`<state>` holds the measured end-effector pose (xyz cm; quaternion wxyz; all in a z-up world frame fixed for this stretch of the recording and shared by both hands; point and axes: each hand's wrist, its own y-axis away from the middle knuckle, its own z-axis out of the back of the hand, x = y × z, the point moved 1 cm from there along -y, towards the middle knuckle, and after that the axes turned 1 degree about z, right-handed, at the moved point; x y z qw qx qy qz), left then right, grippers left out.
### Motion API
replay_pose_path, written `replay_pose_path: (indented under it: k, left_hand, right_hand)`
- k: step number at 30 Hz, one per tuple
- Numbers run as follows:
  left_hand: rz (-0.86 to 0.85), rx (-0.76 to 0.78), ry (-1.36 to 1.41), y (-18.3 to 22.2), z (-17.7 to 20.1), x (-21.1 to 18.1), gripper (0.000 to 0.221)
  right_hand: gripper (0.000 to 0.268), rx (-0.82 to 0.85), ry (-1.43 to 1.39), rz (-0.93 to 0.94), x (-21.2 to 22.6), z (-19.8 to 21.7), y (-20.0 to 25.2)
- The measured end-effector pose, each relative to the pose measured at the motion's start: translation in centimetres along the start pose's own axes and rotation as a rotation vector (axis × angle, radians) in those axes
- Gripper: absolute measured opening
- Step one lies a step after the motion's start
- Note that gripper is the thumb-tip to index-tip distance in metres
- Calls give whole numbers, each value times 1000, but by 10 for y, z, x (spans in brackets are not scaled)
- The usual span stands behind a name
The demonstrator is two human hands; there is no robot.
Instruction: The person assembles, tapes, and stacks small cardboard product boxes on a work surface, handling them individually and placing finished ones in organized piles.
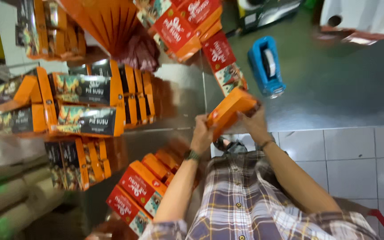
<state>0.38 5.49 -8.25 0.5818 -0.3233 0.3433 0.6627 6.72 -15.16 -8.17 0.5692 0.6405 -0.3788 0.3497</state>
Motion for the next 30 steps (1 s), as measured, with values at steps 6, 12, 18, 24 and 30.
replay_pose_path:
  k: [6,12,18,24,30]
  left_hand:
    - [-61,166,341,-7,21,-71,87]
    - [-367,-96,99,-27,29,-119,40]
    - [-465,-285,243,-19,1,-102,31]
    - [-373,-365,260,-10,-6,-92,30]
    - [-372,-362,306,-9,-8,-96,31]
  right_hand:
    - [31,151,-66,386,72,17,18]
    - [20,190,57,411,120,61,8]
    - [66,-171,591,-38,79,104,-82]
    - [48,-136,668,-52,51,121,-85]
    - [38,-125,701,0,73,112,-32]
